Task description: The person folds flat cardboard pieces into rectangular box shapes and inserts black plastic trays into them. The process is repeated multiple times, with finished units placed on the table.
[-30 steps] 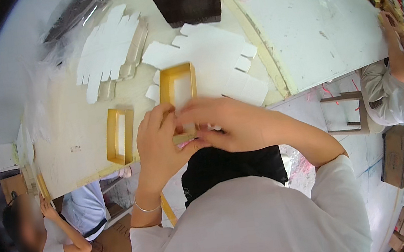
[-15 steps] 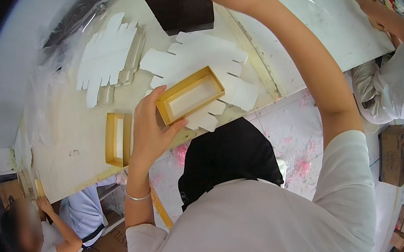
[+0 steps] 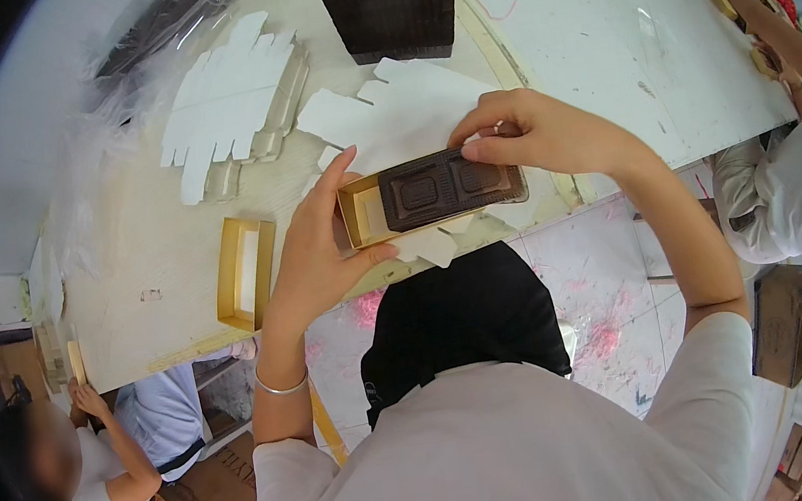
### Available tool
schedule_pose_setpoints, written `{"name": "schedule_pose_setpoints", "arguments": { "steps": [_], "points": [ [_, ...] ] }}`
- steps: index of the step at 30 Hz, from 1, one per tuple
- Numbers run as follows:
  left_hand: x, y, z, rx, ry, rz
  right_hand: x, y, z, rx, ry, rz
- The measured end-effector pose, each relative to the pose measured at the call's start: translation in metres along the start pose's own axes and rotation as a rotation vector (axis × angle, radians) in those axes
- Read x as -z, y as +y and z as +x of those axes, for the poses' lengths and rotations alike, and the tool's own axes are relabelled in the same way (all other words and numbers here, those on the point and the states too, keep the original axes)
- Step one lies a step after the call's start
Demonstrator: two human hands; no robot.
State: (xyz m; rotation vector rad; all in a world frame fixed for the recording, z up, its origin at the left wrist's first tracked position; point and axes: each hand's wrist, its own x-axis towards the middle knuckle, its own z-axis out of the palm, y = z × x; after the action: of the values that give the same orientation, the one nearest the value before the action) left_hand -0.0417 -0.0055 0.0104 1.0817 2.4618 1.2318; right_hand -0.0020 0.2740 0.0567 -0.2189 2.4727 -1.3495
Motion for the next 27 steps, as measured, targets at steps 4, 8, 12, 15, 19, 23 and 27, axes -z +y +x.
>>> {"name": "schedule_pose_setpoints", "arguments": {
  "steps": [4,8,12,15,19,23,27],
  "points": [
    [0.003,0.005,0.003,-0.101,-0.006,0.094,-0.025,-0.005,0.016,0.262,0.16,-0.212],
    [0.006,0.002,0.007,-0.078,-0.038,0.087,-0.043,0.003,0.016,0.348,0.34,-0.22],
    [0.009,0.0,0.008,-0.051,-0.073,0.05,-0.018,0.008,-0.004,0.467,0.095,-0.143],
    [0.012,0.001,0.011,-0.026,-0.11,0.004,-0.017,0.012,-0.008,0.506,0.011,-0.189],
    [0.012,-0.003,0.013,-0.031,-0.131,-0.031,-0.01,0.012,0.003,0.727,0.046,-0.668],
    [0.013,-0.006,0.012,-0.057,-0.132,0.015,-0.015,0.005,0.003,0.766,-0.043,-1.078],
    [0.014,-0.006,0.009,-0.087,-0.143,0.139,-0.036,0.018,-0.01,0.703,0.063,-0.828]
  ]
}}
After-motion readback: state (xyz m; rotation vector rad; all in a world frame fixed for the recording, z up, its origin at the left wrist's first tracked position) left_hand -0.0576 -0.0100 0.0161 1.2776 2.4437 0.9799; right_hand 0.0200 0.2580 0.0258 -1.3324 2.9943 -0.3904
